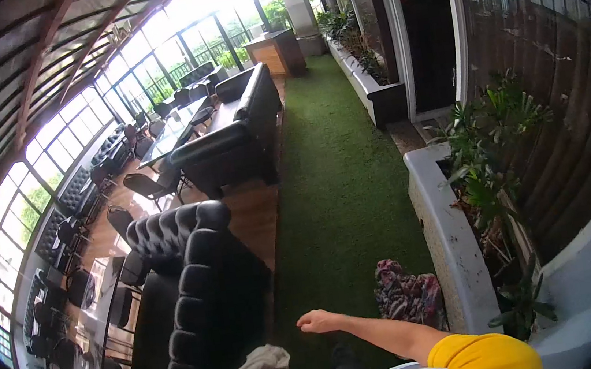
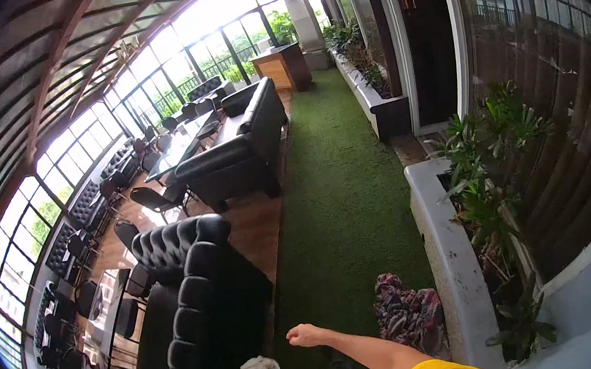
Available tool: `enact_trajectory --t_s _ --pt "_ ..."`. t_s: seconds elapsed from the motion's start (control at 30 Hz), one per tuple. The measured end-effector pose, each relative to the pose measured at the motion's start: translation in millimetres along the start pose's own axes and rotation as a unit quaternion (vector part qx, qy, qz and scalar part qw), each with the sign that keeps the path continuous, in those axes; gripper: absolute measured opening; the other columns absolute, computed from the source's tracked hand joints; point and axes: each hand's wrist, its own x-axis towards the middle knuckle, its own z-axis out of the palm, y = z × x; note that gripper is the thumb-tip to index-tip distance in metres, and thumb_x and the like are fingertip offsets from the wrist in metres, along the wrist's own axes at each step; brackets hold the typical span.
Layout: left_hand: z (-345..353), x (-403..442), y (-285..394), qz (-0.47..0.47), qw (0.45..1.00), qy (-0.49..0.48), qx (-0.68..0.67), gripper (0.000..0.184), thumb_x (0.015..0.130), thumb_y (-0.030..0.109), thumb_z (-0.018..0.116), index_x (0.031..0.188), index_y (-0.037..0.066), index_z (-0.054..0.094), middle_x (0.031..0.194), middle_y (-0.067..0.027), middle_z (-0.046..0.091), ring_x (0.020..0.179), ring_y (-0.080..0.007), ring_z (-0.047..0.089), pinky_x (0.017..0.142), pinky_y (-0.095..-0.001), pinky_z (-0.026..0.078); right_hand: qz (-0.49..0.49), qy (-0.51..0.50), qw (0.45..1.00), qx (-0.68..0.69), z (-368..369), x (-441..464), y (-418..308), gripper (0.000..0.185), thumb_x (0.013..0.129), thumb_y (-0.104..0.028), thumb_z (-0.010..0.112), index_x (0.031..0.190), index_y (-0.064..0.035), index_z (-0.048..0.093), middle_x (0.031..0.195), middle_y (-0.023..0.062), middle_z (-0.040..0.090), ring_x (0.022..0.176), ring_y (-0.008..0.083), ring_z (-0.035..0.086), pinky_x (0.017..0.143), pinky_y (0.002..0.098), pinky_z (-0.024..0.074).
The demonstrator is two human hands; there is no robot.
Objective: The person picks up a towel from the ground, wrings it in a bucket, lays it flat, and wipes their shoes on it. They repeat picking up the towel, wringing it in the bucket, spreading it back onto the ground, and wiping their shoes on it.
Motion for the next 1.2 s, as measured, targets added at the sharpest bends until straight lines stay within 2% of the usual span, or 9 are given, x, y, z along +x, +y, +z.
enact_trajectory --t_s 0.2,0.37,0.43,0.47,0.5,0.77,1.0,1.03,1.2 --pt "117.0 152.5 -67.7 -0.061 0.996 0.047 0.040 0.037 0.089 0.033 0.038 0.108 0.011 0.062 0.111 -0.0083 0.061 0.102 -0.0300 0.057 0.088 -0.0457 0.047 0.026 0.041 0.982 -0.183 -133.6 103.9 91.3 0.036 0.079 -0.022 0.049 0.107 -0.0038 0.061 0.104 0.0165 0.063 0.099 0.0341 0.058 0.085 0.0399 0.0465" --pt "207.3 261.0 -128.3 -0.110 0.985 0.029 0.130 0.038 0.091 0.033 0.036 0.108 0.010 0.061 0.107 -0.0093 0.062 0.098 -0.0306 0.058 0.085 -0.0456 0.048 0.285 0.136 0.904 -0.289 -222.4 25.9 271.2 0.031 0.075 -0.027 0.053 0.092 -0.0050 0.066 0.093 0.0169 0.065 0.086 0.0335 0.062 0.075 0.0441 0.0494" --pt "216.1 326.8 -158.0 -0.153 0.971 -0.095 0.158 0.040 0.092 0.033 0.033 0.107 0.008 0.060 0.105 -0.0111 0.062 0.097 -0.0317 0.058 0.083 -0.0461 0.049 0.440 0.018 0.881 -0.171 -251.7 -44.0 254.8 0.033 0.074 -0.032 0.054 0.088 -0.0047 0.066 0.088 0.0184 0.064 0.081 0.0337 0.063 0.072 0.0436 0.0502" --pt "225.9 353.0 -168.5 -0.170 0.957 -0.156 0.173 0.041 0.093 0.033 0.032 0.107 0.007 0.060 0.105 -0.0120 0.062 0.096 -0.0323 0.058 0.082 -0.0464 0.050 0.524 0.161 0.816 -0.184 -233.9 -74.6 297.1 0.040 0.072 -0.038 0.056 0.092 -0.0055 0.066 0.089 0.0180 0.065 0.082 0.0325 0.064 0.073 0.0426 0.0502" --pt "247.0 369.1 -178.6 -0.175 0.961 -0.127 0.175 0.042 0.093 0.034 0.031 0.107 0.006 0.059 0.105 -0.0127 0.062 0.096 -0.0329 0.058 0.082 -0.0468 0.050 0.473 0.133 0.849 -0.195 -214.4 -117.6 370.5 0.047 0.071 -0.044 0.056 0.098 -0.0066 0.066 0.093 0.0185 0.065 0.085 0.0321 0.064 0.075 0.0409 0.0498" --pt "419.7 503.2 -301.4 -0.183 0.964 -0.040 0.190 0.041 0.093 0.035 0.036 0.110 0.005 0.057 0.110 -0.0145 0.060 0.098 -0.0347 0.057 0.084 -0.0482 0.049 0.744 0.189 0.625 0.138 -257.1 -121.2 306.8 0.039 0.072 -0.038 0.056 0.090 -0.0052 0.067 0.089 0.0188 0.065 0.083 0.0315 0.063 0.073 0.0400 0.0488" --pt "659.9 551.0 -404.8 -0.193 0.961 -0.155 0.125 0.031 0.083 0.018 0.046 0.110 0.006 0.054 0.107 -0.0148 0.059 0.097 -0.0340 0.058 0.078 -0.0528 0.051 0.664 0.118 0.735 0.068 -510.9 98.5 415.6 0.031 0.072 -0.030 0.056 0.082 -0.0033 0.067 0.084 0.0198 0.064 0.078 0.0322 0.063 0.070 0.0421 0.0483" --pt "688.6 564.9 -420.9 -0.179 0.957 -0.171 0.149 0.032 0.084 0.018 0.046 0.113 0.007 0.052 0.108 -0.0150 0.058 0.097 -0.0340 0.058 0.078 -0.0525 0.051 0.436 0.175 0.858 -0.207 -549.4 146.7 469.3 0.034 0.076 -0.030 0.050 0.083 -0.0008 0.066 0.087 0.0221 0.063 0.081 0.0361 0.062 0.071 0.0438 0.0480" --pt "857.7 576.0 -497.2 -0.162 0.935 -0.222 0.223 0.037 0.085 0.009 0.047 0.121 0.007 0.044 0.110 -0.0156 0.054 0.097 -0.0324 0.057 0.078 -0.0496 0.052 0.117 0.186 0.974 0.055 -814.0 440.8 272.0 0.046 0.081 -0.033 0.061 0.118 -0.0046 0.058 0.115 0.0128 0.060 0.100 0.0220 0.058 0.085 0.0320 0.0468"
